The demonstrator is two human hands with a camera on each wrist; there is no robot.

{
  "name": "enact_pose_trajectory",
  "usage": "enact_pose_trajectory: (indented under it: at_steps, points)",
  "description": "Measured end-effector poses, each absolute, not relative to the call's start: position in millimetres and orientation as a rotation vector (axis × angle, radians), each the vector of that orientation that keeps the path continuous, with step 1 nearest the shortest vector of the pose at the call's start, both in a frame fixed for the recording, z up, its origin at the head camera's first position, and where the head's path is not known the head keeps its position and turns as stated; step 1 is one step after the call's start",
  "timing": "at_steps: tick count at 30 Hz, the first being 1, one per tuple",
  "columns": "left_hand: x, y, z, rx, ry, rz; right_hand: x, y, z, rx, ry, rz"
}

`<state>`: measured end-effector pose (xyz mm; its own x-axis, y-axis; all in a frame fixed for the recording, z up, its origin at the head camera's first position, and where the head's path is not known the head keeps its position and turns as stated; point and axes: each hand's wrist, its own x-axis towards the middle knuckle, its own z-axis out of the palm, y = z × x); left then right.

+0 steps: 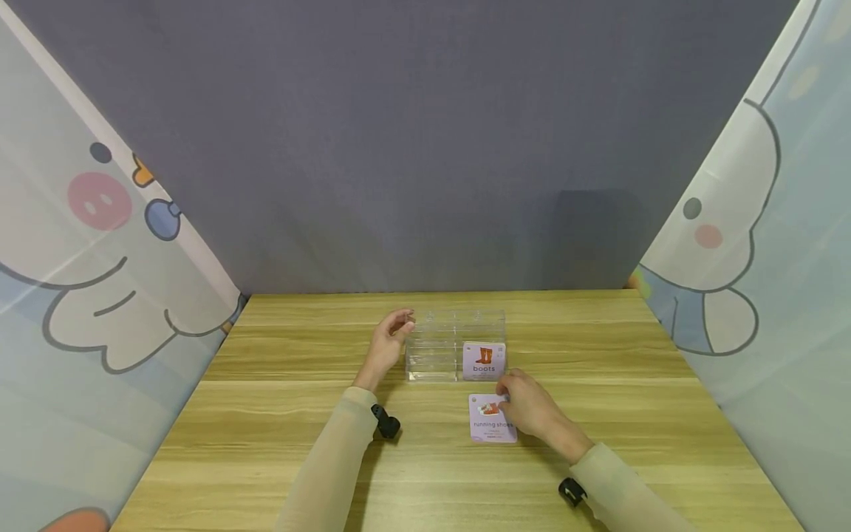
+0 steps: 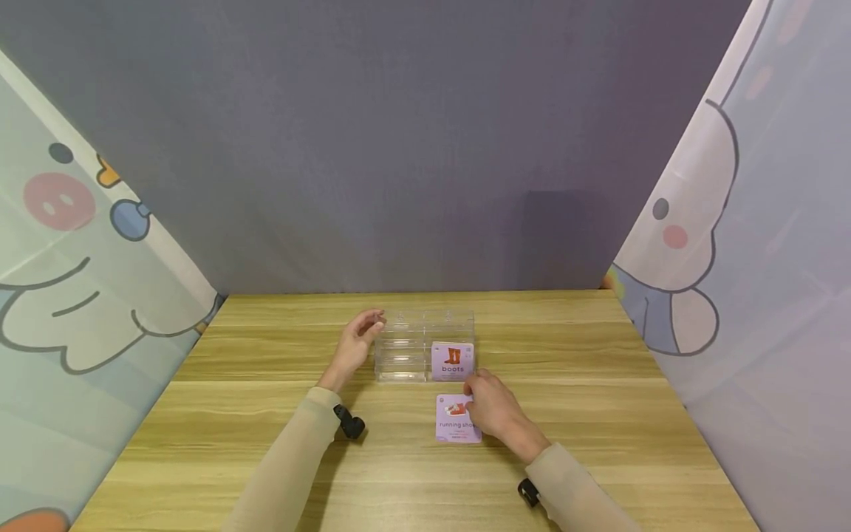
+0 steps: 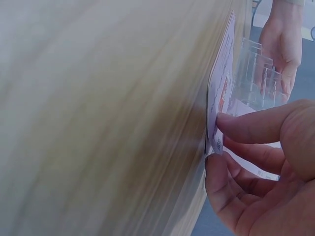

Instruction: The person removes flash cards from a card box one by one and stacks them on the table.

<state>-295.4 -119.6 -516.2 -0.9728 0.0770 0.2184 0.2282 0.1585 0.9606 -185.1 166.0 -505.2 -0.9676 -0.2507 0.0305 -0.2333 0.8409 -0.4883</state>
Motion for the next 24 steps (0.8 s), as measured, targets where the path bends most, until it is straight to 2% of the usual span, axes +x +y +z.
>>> enact_pose_trajectory:
  at_steps: [24]
  points:
    - [-296.3,-119.8,-517.8,-0.314,-2.285,-1.943,-186.2,171.1,-500.9,-0.394,2.993,-0.809]
